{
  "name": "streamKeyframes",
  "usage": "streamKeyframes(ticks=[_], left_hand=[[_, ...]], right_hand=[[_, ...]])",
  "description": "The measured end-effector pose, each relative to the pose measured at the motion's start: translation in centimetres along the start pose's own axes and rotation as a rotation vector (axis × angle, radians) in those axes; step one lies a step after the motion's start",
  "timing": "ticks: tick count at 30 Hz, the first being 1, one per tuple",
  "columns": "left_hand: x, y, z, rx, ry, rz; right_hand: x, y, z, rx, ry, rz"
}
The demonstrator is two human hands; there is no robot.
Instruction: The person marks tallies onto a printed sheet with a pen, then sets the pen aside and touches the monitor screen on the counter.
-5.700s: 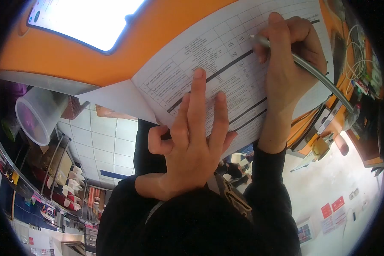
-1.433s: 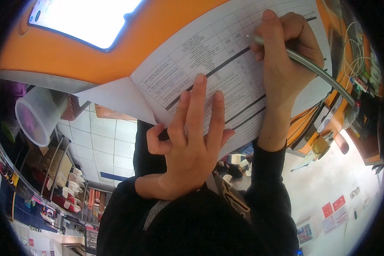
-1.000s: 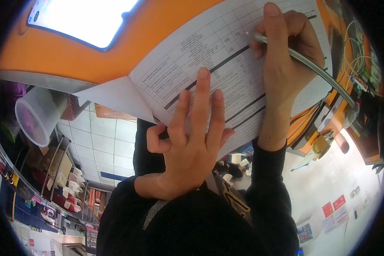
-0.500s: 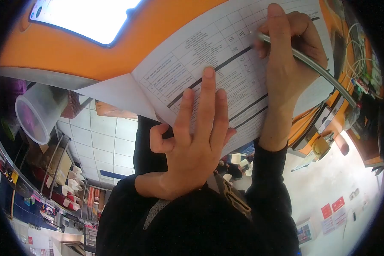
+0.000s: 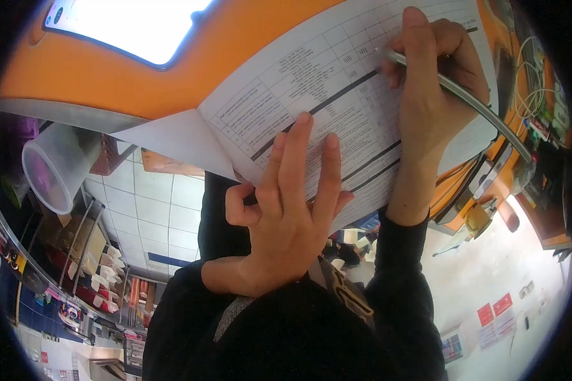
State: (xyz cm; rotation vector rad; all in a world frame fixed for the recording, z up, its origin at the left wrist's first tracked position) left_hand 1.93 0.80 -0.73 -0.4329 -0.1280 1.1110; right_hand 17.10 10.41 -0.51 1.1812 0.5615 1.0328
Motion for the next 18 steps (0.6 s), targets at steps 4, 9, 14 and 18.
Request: streamKeyframes(ticks=[4, 9, 14, 18], left_hand=[[-0.04, -0.01, -0.19, 0.018, -0.008, -0.009], [-0.01, -0.03, -0.23, 0.028, -0.021, -0.022], [0.05, -0.12, -0.04, 0.051, 0.030, -0.024], [0.07, -0.04, -0.35, 0.038, 0.012, -0.022]], right_hand=[[-0.06, 0.09, -0.02, 0.024, 0.001, -0.017], [-0.05, -0.23, -0.09, 0.038, -0.013, -0.012], [-0.02, -0.39, -0.02, 0.068, 0.001, -0.013], [0.00, 0.02, -0.06, 0.040, -0.004, -0.013]])
Point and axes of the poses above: each hand's wrist, its own x-axis towards the middle knuckle, its own z-axis out of the back of the hand, y = z × x, the point moved 3 cm from there along x, towards the middle knuckle, and after that the axes turned 8 degrees about y, right-handed, at the moved point
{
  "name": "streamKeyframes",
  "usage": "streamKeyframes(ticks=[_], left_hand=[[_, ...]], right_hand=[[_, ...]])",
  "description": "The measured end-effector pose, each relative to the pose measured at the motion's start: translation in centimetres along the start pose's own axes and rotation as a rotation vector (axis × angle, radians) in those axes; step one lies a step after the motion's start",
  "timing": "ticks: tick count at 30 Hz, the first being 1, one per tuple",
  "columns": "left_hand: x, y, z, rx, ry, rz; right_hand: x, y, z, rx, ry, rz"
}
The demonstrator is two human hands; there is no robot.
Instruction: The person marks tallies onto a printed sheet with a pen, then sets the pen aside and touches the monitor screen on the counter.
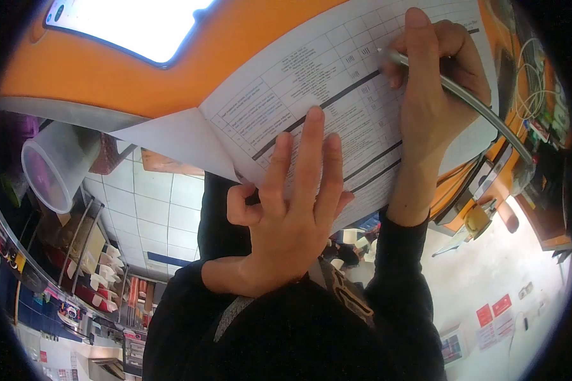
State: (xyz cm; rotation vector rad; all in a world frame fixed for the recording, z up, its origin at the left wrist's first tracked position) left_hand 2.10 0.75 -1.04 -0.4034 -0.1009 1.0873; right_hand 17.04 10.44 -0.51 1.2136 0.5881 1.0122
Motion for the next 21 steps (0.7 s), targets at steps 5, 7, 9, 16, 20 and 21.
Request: streamKeyframes(ticks=[5, 7, 9, 16, 20, 21], left_hand=[[0.0, -0.1, 0.0, 0.003, -0.018, 0.010], [0.0, -0.1, 0.1, -0.005, -0.012, 0.012], [0.0, -0.1, 0.1, -0.015, -0.007, 0.015], [0.0, -0.1, 0.0, -0.002, -0.027, 0.005], [0.0, 0.0, -0.2, -0.013, -0.038, 0.009], [0.0, 0.0, -0.2, -0.013, -0.038, 0.009]], right_hand=[[0.0, -0.1, 0.0, -0.019, 0.005, 0.024], [0.0, -0.2, 0.1, -0.027, 0.001, 0.019], [0.0, -0.2, 0.1, -0.029, 0.000, 0.009], [0.0, 0.0, 0.0, -0.006, 0.011, 0.030], [0.0, -1.6, 1.4, -0.081, 0.118, 0.178], [0.0, -1.6, 1.4, -0.080, 0.118, 0.178]])
Point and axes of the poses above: each hand's wrist, its own x-axis towards the middle knuckle, its own z-axis out of the back of the hand, y = z × x, the point moved 3 cm from there along x, towards the middle knuckle, and after that the axes turned 8 degrees about y, right-handed, at the moved point
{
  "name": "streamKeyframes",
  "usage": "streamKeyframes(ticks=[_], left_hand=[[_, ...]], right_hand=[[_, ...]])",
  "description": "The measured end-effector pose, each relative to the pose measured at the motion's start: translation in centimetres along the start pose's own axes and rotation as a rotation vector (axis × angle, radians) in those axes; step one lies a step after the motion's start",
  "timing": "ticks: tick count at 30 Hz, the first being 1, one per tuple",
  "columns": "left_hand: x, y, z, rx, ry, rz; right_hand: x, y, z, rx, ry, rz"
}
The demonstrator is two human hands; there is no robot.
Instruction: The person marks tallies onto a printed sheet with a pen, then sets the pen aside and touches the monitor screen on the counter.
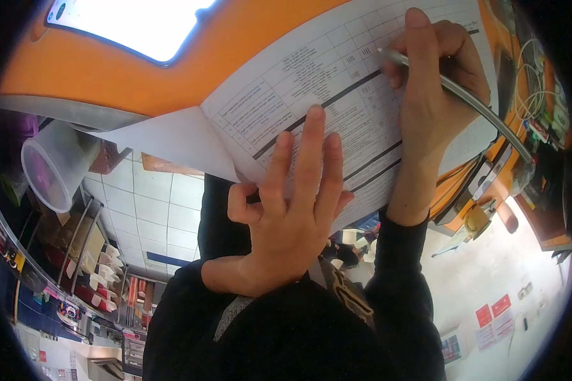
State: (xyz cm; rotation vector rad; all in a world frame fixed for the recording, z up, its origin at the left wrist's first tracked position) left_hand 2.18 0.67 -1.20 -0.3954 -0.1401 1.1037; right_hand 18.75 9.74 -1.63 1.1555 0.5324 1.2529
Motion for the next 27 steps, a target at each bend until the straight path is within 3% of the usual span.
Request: streamKeyframes(ticks=[15, 27], left_hand=[[0.1, 0.2, 0.2, 0.127, 0.085, -0.093], [0.2, 0.2, 0.3, 0.129, 0.092, -0.103]], right_hand=[[0.3, 1.0, -0.9, 0.085, -0.106, -0.206], [0.4, 1.6, -1.1, 0.072, -0.098, -0.182]])
Point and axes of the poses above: each hand's wrist, its own x-axis towards the middle knuckle, its own z-axis out of the back of the hand, y = z × x, the point moved 3 cm from there along x, towards the middle knuckle, and after that the axes turned 8 degrees about y, right-handed, at the moved point
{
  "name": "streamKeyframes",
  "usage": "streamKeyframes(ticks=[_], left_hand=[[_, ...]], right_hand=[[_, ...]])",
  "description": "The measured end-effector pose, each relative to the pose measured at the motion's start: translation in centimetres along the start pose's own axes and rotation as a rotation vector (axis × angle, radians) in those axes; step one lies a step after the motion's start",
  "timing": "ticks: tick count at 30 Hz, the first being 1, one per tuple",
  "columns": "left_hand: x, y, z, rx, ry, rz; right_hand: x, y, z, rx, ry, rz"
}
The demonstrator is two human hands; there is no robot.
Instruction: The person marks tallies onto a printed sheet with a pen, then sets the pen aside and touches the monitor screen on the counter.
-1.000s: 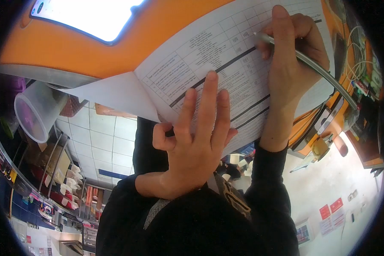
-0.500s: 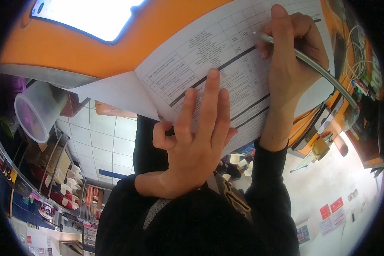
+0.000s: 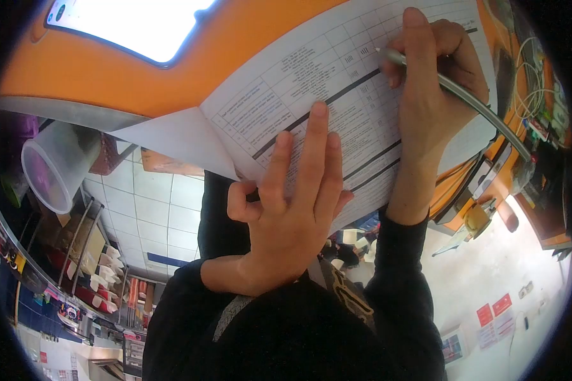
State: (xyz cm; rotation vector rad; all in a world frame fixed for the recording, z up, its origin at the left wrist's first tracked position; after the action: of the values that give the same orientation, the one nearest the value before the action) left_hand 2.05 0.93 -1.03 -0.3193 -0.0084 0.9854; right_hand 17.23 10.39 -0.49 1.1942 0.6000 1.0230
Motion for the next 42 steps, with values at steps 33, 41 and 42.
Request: streamKeyframes(ticks=[33, 41, 42], left_hand=[[0.3, -0.5, 1.2, -0.041, 0.122, 0.006], [0.4, -0.3, 0.8, -0.071, 0.027, 0.040], [0.4, -0.3, 0.8, -0.083, 0.014, 0.037]], right_hand=[[-0.8, -2.0, 1.9, -0.096, 0.111, 0.240], [-0.7, -1.1, 1.7, -0.134, 0.093, 0.257], [-0.7, -1.1, 1.7, -0.134, 0.091, 0.255]])
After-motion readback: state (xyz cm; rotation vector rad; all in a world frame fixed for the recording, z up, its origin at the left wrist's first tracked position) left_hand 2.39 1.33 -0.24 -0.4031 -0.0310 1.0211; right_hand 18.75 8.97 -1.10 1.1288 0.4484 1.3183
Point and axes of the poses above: each hand's wrist, its own x-axis towards the middle knuckle, its own z-axis out of the back of the hand, y = z × x, the point moved 3 cm from there along x, towards the middle knuckle, and after that the axes turned 8 degrees about y, right-handed, at the moved point
